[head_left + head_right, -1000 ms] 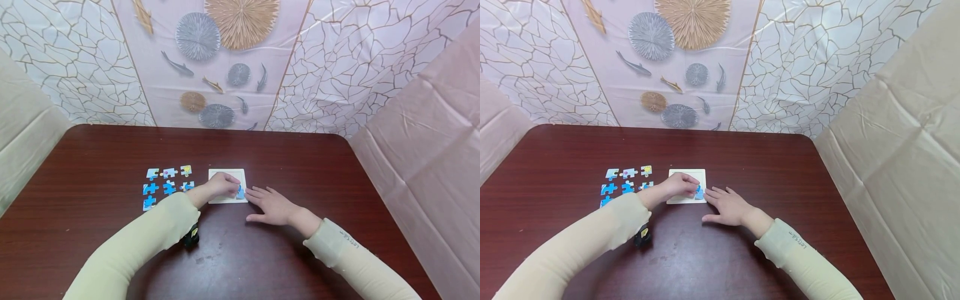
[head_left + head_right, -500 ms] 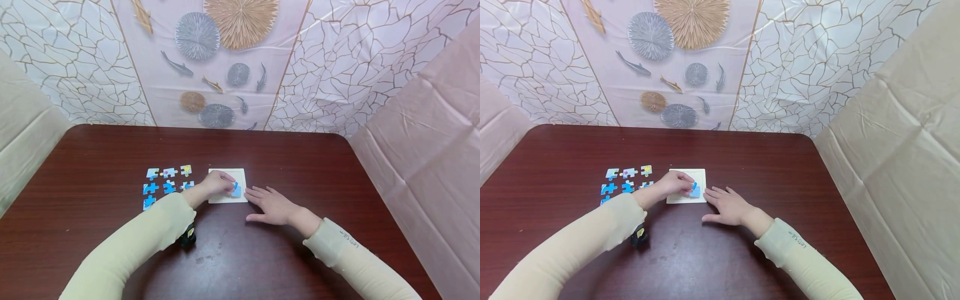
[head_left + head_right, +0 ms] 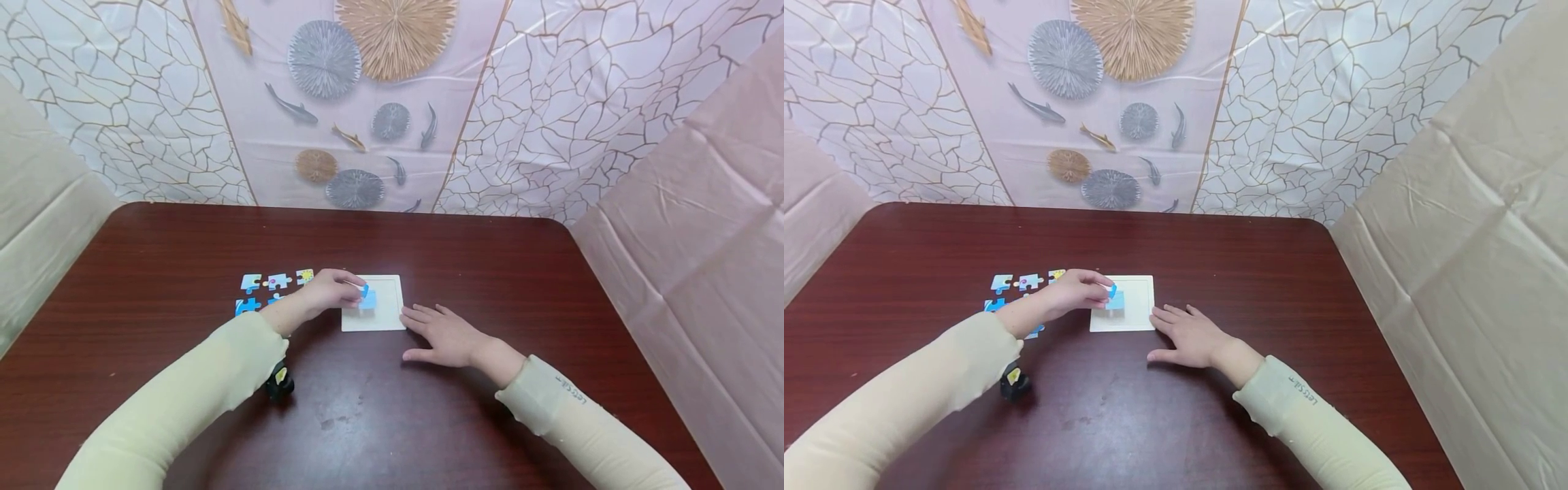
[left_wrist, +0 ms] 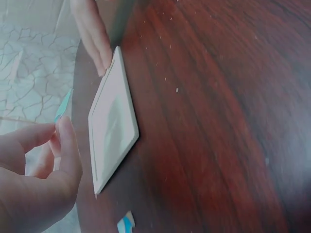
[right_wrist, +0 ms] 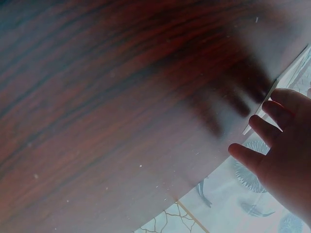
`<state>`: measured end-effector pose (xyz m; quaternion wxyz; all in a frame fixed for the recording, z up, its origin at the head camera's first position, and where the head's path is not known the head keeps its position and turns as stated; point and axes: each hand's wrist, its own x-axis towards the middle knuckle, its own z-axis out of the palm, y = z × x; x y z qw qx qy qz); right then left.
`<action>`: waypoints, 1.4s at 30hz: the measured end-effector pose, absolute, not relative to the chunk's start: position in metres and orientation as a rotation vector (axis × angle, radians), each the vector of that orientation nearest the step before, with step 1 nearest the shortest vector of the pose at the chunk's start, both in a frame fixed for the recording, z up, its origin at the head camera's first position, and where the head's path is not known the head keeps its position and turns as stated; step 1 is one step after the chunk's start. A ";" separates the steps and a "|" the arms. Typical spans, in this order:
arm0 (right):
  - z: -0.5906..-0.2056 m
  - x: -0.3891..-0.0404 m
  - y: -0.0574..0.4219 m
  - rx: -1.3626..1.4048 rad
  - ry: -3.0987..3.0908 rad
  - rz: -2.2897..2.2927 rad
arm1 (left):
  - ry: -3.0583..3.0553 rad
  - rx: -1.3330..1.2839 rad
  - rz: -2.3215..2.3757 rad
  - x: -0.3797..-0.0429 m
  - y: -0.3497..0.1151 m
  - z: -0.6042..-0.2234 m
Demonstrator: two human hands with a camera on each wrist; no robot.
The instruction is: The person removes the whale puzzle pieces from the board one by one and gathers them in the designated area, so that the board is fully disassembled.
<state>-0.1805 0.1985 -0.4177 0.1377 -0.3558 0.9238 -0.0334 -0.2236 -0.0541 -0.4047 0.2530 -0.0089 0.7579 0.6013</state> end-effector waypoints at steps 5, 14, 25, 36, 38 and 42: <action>-0.417 -0.180 0.198 -1.049 2.680 -0.101 | 2.052 -0.034 1.641 -0.223 -0.067 -0.400; -0.415 -0.180 0.197 -1.070 2.679 -0.094 | 2.054 -0.048 1.643 -0.221 -0.085 -0.398; -0.415 -0.180 0.196 -1.054 2.675 -0.101 | 2.091 -0.044 1.580 -0.216 -0.109 -0.403; -0.413 -0.178 0.195 -1.048 2.674 -0.103 | 2.072 -0.040 1.553 -0.208 -0.125 -0.411; -0.413 -0.179 0.195 -1.044 2.674 -0.102 | 2.077 -0.046 1.538 -0.207 -0.126 -0.413; -0.414 -0.179 0.195 -1.042 2.675 -0.098 | 2.101 -0.053 1.507 -0.204 -0.129 -0.416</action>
